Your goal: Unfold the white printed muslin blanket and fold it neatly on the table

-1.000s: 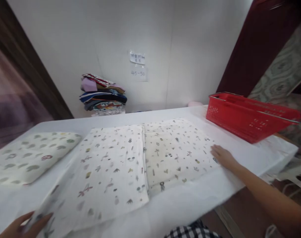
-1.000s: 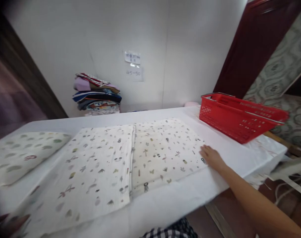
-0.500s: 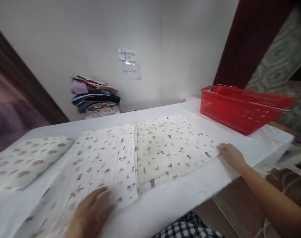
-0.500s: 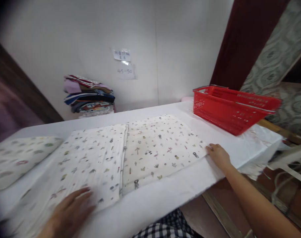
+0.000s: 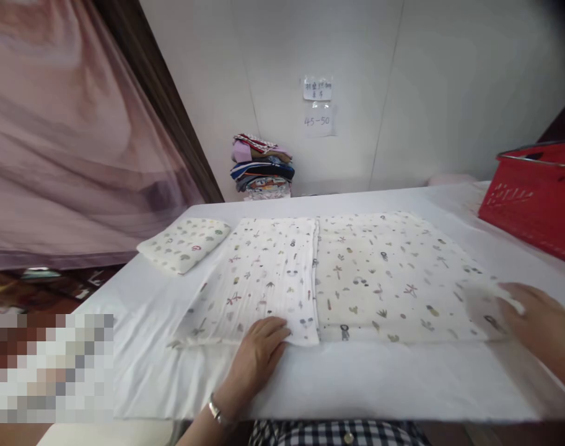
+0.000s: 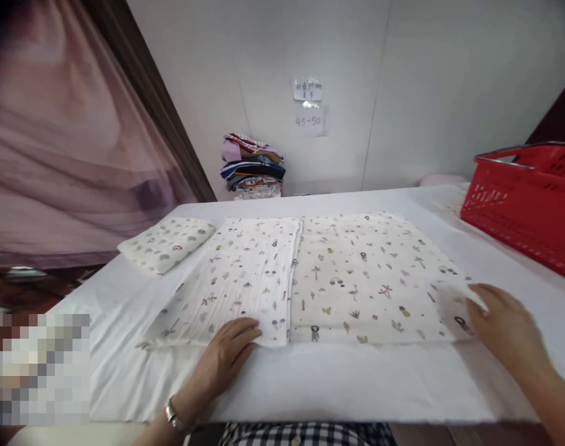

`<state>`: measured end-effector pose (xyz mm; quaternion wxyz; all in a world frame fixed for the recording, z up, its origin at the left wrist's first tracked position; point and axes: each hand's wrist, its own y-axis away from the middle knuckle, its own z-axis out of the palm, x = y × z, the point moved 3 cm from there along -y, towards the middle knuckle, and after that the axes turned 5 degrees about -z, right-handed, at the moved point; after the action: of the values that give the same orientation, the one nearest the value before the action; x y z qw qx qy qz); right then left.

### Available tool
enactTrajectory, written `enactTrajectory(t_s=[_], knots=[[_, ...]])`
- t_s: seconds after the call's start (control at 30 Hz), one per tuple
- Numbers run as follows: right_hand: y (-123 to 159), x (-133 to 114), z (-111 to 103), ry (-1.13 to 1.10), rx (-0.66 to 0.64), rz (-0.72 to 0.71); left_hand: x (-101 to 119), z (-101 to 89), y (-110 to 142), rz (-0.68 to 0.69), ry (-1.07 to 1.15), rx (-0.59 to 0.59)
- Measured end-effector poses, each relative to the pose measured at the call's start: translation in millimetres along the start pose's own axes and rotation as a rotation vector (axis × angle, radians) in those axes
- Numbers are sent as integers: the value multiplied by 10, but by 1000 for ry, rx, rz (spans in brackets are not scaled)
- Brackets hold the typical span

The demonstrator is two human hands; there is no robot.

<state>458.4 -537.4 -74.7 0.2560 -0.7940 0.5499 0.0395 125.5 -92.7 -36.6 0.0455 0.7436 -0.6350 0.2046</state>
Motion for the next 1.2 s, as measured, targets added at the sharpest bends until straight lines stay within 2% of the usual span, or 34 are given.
enactTrajectory(t_s=[0.07, 0.17, 0.27, 0.37, 0.5, 0.63, 0.77, 0.9, 1.03, 1.2], knots=[[-72, -561, 114, -213, -58, -11, 66, -42, -14, -26, 64, 13], [-191, -1497, 335, -427, -271, -41, 174, -126, -81, -88, 152, -10], [-366, -2352, 590, -644, -513, -112, 254, -181, -260, -196, 169, -67], [-626, -3002, 881, -744, -620, -109, 313, -149, -539, -261, 59, -87], [-989, -3547, 1300, -637, -636, -19, 327, 53, -891, -317, -70, -95], [-1248, -3811, 1600, -520, -667, 6, 252, 259, -1046, -423, -131, -117], [-1378, -3908, 1739, -402, -734, 6, 182, 309, -1067, -455, -115, -127], [-1448, -3893, 1779, -360, -736, -37, 159, 260, -1071, -485, -71, -145], [-1475, -3779, 1813, -317, -709, -61, 244, 231, -1098, -478, -30, -147], [-1442, -3733, 1869, -258, -702, -79, 378, 303, -1100, -420, -143, -196]])
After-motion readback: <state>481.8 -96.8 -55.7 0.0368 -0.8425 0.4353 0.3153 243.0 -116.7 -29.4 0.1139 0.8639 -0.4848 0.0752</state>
